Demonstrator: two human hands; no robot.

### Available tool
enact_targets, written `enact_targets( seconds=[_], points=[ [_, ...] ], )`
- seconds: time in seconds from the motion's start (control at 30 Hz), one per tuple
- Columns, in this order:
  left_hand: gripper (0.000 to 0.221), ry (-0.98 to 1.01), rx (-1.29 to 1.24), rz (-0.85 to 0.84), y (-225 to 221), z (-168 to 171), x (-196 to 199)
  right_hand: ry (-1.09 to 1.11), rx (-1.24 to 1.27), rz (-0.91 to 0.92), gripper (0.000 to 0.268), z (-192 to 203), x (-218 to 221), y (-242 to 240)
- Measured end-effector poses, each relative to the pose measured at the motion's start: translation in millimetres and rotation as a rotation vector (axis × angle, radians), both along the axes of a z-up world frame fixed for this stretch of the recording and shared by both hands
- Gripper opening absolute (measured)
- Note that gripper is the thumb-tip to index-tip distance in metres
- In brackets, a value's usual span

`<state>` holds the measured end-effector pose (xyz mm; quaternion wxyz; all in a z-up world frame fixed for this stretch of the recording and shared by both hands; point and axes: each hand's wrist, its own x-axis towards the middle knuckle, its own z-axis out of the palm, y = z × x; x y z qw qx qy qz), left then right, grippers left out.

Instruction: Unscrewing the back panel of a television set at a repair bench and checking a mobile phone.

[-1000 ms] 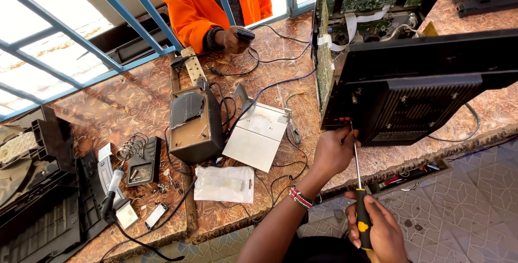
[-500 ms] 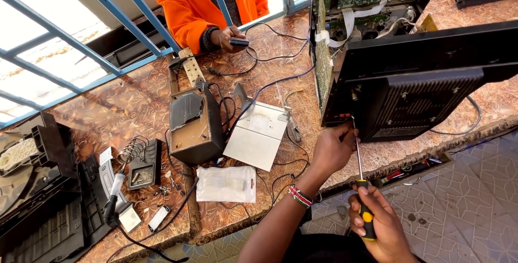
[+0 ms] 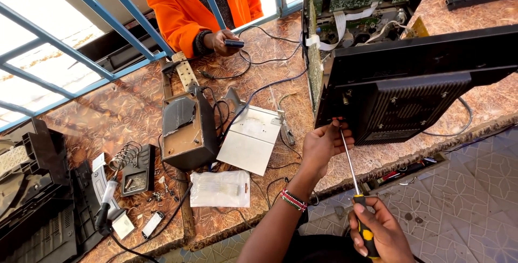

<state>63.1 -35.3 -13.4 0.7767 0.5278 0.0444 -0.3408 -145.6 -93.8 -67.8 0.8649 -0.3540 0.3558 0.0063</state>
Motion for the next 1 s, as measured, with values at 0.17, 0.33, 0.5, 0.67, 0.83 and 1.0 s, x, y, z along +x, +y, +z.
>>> enact_targets(
  seconds=[0.17,0.33,0.5,0.67,0.83,1.0],
  points=[
    [0.034,0.042,-0.051,0.021,0,-6,-5,-0.03,-0.094,0.016,0.017,-7,-8,-5],
    [0.039,0.122,-0.148,0.062,-3,-25,-5,0.001,-0.262,0.047,0.019,3,-11,-12],
    [0.03,0.237,-0.176,0.093,2,-13,-10,0.118,-0.411,0.119,0.023,20,-12,-20],
    [0.037,0.307,-0.228,0.141,4,-12,-10,0.264,-0.54,0.208,0.029,46,-9,-22],
    [0.034,0.312,-0.256,0.152,0,-20,-13,0.277,-0.578,0.155,0.03,42,-9,-22],
    [0.036,0.336,-0.286,0.179,-1,-24,-21,0.19,-0.591,0.096,0.029,31,-14,-16]
  ],
)
